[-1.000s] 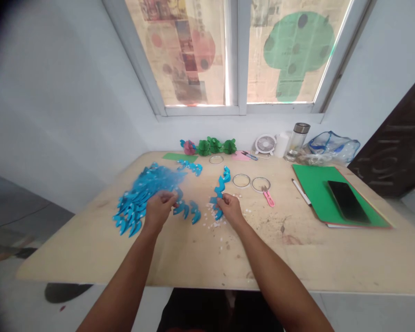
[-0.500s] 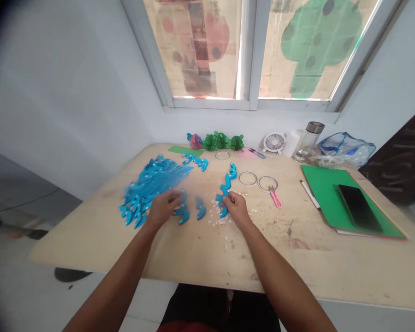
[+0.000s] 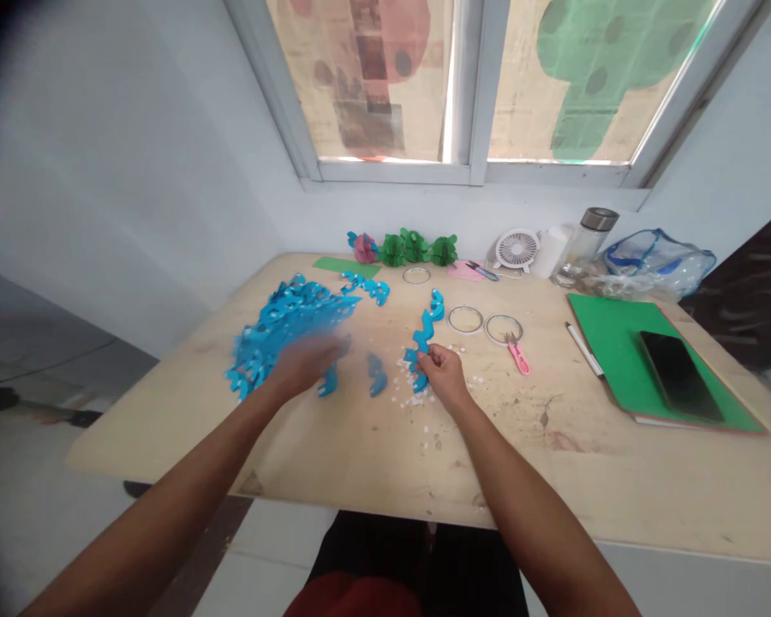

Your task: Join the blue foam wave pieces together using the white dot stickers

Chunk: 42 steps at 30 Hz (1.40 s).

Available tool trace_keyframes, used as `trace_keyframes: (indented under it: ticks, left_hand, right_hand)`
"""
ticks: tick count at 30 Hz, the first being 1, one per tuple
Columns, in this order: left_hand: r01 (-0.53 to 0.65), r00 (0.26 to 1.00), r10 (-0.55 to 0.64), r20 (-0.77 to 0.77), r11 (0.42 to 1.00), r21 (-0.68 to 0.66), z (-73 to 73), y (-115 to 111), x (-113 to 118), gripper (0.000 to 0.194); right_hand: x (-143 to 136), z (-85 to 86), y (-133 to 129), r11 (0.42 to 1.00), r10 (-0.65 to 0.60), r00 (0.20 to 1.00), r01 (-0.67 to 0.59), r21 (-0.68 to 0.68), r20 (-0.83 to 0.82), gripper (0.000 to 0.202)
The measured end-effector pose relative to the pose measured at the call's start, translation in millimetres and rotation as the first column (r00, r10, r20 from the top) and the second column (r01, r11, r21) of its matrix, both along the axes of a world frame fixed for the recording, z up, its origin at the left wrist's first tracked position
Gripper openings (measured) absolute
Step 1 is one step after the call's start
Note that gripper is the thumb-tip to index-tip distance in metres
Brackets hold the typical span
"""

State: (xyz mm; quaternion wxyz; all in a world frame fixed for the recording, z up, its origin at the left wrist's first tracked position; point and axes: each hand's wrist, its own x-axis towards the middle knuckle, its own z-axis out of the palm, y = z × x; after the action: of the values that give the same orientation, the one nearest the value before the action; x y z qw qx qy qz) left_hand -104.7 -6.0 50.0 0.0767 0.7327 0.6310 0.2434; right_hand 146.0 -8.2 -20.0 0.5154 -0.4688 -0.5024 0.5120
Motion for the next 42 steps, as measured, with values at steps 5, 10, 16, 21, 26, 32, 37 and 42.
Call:
trace_keyframes:
  ticks: [5,10,16,21,26,32,37,42]
  left_hand:
    - [0.046,0.974,-0.034,0.224,0.998,-0.048,4.6,4.7,0.0,0.01]
    - [-0.014,0.746,0.088,0.66,0.993,-0.115,14.9,-0.2,14.4,0.019]
    - [-0.013,0.617,0.036,0.786,0.999,-0.035,10.2,-7.9,52.3,0.017]
    - [-0.029,0.593,-0.005,0.805,0.999,0.028,10.0,-7.0,71.7,0.017]
    - [-0.013,0.65,-0.038,0.759,0.998,0.061,12.8,-7.8,80.3,0.015]
    - [-0.028,0.628,-0.016,0.778,0.999,0.043,11.6,-9.1,86.1,0.015]
    - [-0.023,0.585,0.018,0.811,1.0,-0.006,8.0,-7.1,86.4,0.017]
    - [-0.006,0.509,0.038,0.86,0.999,-0.04,4.7,-6.5,86.2,0.02]
  right_hand:
    - [-0.5,3.7,-1.7,1.0,0.003,1.0,-0.003,-0.011,-0.022,0.03]
    - [-1.1,8.9,-4.9,0.998,0.055,0.989,-0.06,-0.033,-0.137,0.028]
    - [-2.9,13.8,-12.7,0.954,0.276,0.901,-0.3,-0.023,-0.334,0.024]
    - [-3.2,18.1,-15.7,0.925,0.358,0.88,-0.38,-0.013,-0.313,0.023]
    - [-4.4,17.9,-15.3,0.919,0.362,0.872,-0.393,-0.029,-0.329,0.026]
    - [-3.9,21.1,-15.8,0.938,0.339,0.896,-0.347,0.026,-0.285,0.026]
    - [-2.9,24.0,-16.4,0.902,0.431,0.873,-0.426,0.072,-0.228,0.023]
    - [-3.7,24.4,-17.4,0.904,0.428,0.872,-0.418,0.092,-0.237,0.024]
